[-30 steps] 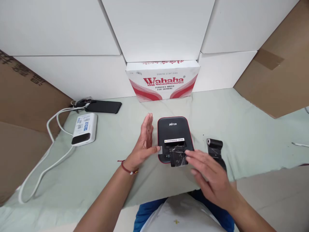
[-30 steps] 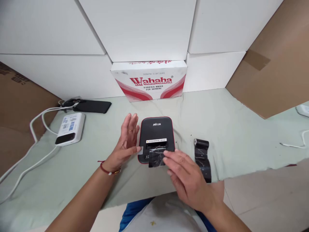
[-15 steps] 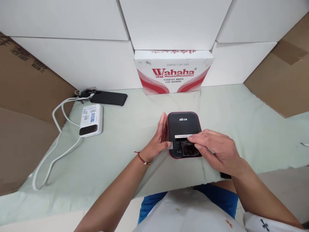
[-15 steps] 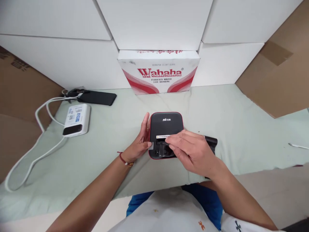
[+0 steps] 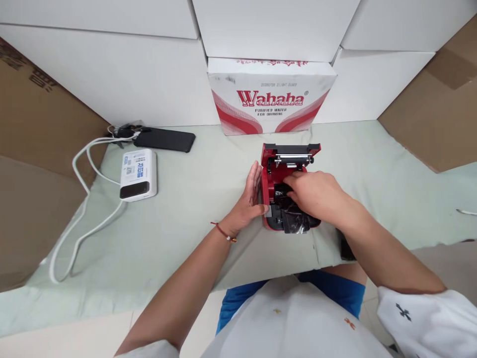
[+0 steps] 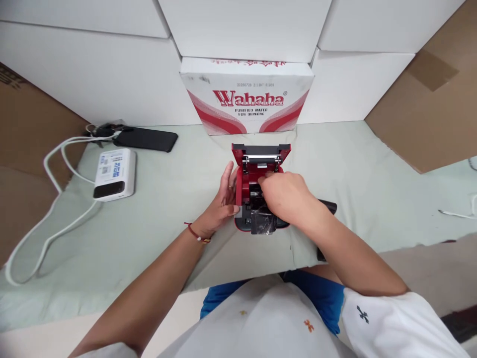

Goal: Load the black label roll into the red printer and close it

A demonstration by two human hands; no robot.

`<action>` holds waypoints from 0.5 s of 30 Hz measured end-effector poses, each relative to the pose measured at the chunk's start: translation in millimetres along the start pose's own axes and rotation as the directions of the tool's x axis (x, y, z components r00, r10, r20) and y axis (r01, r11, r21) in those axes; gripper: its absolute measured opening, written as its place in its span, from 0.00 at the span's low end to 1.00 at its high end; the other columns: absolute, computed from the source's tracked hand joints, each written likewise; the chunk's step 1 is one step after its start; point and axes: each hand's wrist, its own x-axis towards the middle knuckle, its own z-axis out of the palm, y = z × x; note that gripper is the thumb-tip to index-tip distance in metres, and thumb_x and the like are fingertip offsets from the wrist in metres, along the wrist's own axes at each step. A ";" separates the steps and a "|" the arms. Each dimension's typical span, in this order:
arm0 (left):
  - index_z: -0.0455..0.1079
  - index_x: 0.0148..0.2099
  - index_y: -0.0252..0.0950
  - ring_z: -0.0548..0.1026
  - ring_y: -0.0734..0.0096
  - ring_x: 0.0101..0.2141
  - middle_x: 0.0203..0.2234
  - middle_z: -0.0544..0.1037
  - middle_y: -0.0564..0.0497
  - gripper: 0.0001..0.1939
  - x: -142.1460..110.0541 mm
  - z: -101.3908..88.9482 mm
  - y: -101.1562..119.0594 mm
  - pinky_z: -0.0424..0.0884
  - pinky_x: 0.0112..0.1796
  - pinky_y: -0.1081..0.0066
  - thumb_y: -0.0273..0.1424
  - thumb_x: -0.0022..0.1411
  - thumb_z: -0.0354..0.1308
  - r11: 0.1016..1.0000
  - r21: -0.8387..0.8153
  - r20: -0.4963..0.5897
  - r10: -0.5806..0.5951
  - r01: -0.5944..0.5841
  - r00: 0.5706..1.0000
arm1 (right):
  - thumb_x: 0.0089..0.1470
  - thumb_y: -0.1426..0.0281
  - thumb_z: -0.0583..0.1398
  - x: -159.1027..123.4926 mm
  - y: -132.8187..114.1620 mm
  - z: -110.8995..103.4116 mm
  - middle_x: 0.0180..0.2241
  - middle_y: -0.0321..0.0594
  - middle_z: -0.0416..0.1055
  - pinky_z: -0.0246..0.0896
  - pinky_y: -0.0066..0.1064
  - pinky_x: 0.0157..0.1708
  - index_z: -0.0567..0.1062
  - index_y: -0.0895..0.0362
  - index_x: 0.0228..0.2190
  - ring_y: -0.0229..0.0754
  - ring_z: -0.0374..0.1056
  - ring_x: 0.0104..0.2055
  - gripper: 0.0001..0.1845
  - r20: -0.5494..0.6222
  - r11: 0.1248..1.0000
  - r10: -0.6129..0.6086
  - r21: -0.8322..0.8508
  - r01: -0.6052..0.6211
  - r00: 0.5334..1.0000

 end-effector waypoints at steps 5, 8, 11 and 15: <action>0.33 0.84 0.64 0.32 0.44 0.84 0.86 0.36 0.54 0.69 1.6 -2.3 -2.0 0.34 0.80 0.40 0.50 0.57 0.78 1.000 -0.009 0.005 -0.004 0.004 1.000 | 0.66 0.76 0.58 26.0 -13.8 -7.3 0.48 0.55 0.84 0.74 0.45 0.45 0.84 0.59 0.47 0.64 0.82 0.53 0.14 0.146 0.997 -0.028 -0.069 0.038 0.989; 0.35 0.84 0.63 0.36 0.43 0.84 0.85 0.37 0.52 0.69 2.6 -1.6 -2.6 0.37 0.80 0.40 0.49 0.56 0.79 1.000 -0.025 -0.007 -0.004 0.004 1.000 | 0.65 0.75 0.60 27.0 -13.5 -5.7 0.48 0.57 0.84 0.73 0.44 0.44 0.82 0.60 0.50 0.64 0.82 0.52 0.15 0.123 0.997 -0.009 -0.071 0.018 0.992; 0.37 0.84 0.62 0.37 0.43 0.84 0.85 0.40 0.52 0.68 3.0 -1.2 -4.0 0.38 0.80 0.41 0.50 0.56 0.79 0.999 -0.032 -0.020 0.003 -0.004 1.000 | 0.66 0.70 0.61 5.4 -1.0 -10.9 0.52 0.52 0.83 0.72 0.42 0.43 0.80 0.58 0.53 0.60 0.82 0.51 0.15 0.032 1.000 -0.023 0.000 0.023 0.999; 0.38 0.84 0.64 0.36 0.44 0.84 0.85 0.40 0.55 0.68 2.8 -2.4 -7.2 0.39 0.81 0.41 0.51 0.55 0.79 1.000 -0.023 -0.032 -0.002 0.001 0.999 | 0.69 0.58 0.64 -54.7 44.7 -24.6 0.33 0.37 0.80 0.66 0.33 0.32 0.81 0.52 0.54 0.43 0.76 0.32 0.17 -0.289 0.921 -0.118 0.326 0.213 0.950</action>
